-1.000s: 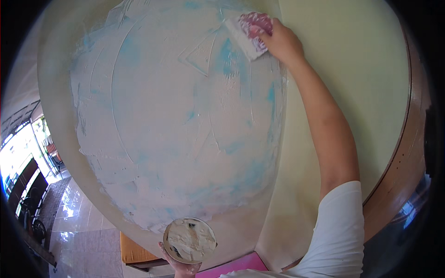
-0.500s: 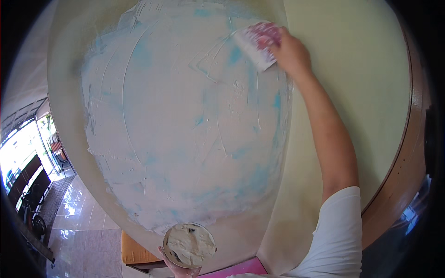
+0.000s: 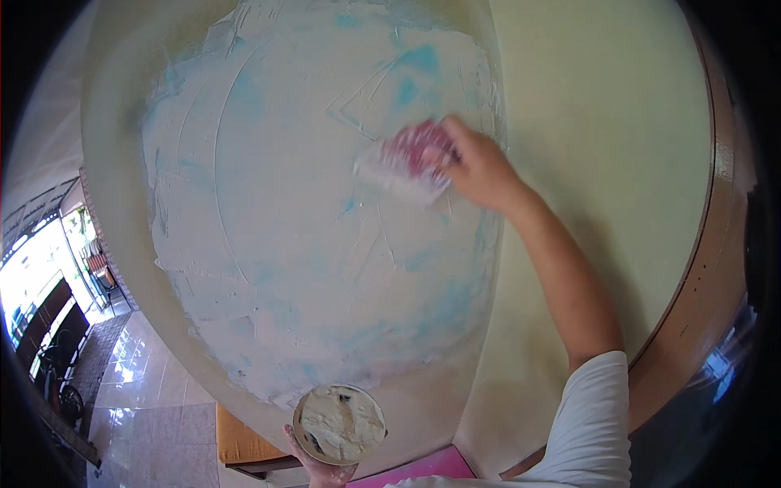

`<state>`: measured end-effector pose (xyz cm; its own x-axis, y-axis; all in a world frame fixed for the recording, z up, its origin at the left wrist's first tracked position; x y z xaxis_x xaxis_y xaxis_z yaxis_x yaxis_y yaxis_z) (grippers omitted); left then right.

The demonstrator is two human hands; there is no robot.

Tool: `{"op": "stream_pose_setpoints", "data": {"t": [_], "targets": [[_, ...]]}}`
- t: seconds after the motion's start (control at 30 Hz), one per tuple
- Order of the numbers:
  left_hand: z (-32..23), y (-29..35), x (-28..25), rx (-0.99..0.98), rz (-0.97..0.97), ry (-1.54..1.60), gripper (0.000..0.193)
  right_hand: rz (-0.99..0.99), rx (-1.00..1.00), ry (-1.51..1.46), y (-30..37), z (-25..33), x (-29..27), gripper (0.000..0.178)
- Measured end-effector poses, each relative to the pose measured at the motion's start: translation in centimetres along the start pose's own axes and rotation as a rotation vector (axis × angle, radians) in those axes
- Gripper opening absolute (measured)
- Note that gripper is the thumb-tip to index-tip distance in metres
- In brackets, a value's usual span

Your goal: The person applies a white plaster compound to a wall using a plastic scraper.

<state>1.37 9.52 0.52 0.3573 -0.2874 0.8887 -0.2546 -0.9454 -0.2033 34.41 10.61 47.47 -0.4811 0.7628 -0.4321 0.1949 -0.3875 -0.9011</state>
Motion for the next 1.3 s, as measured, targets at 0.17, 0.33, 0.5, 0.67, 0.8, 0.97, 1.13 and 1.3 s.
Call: {"op": "stream_pose_setpoints", "data": {"t": [0.17, 0.33, 0.5, 0.67, 0.8, 0.97, 1.13, 1.3], "targets": [[0.6, -0.5, 1.2, -0.069, -0.033, 0.275, 0.083, 0.138, 0.081, 0.309, -1.1, -3.8, 0.9, 0.033], [-0.4, -0.3, -2.3, 0.109, 0.010, -0.307, 0.083, -0.275, 0.209, 0.344, -5.6, -8.4, -8.7, 0.034], [0.5, 0.3, 6.4, -0.025, 0.188, 0.010, 0.083, -0.320, 0.190, 0.205, -4.3, -6.1, -8.4, 0.040], [-0.3, 0.5, 1.8, 0.051, -0.027, 0.197, 0.083, 0.287, 0.002, 0.313, -2.3, -1.0, 1.6, 0.040], [0.5, 0.1, 0.9, 0.007, -0.057, 0.191, 0.084, -0.015, 0.129, 0.421, -3.8, -7.1, -4.9, 0.041], [0.6, 0.3, 1.1, -0.003, -0.061, 0.116, 0.083, -0.436, 0.119, 0.234, -4.2, -8.9, -10.3, 0.039], [0.6, 0.0, 0.9, 0.004, -0.073, 0.375, 0.082, -0.431, 0.111, 0.103, -1.3, -5.8, -10.2, 0.029], [0.2, -0.1, 1.4, -0.030, 0.027, 0.014, 0.082, -0.302, 0.226, -0.059, 1.6, -4.2, -8.6, 0.023]]}}
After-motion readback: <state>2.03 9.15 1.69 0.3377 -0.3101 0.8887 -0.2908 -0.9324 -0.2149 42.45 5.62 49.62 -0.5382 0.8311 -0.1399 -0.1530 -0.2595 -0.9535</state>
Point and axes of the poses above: each hand's wrist, its own y-axis away from the middle knuckle, its own x-axis out of the palm, z = x × y, the point moved 9 cm from there along -y, towards the middle knuckle, and after that the axes turned 8 degrees about z, right-handed, at the moved point
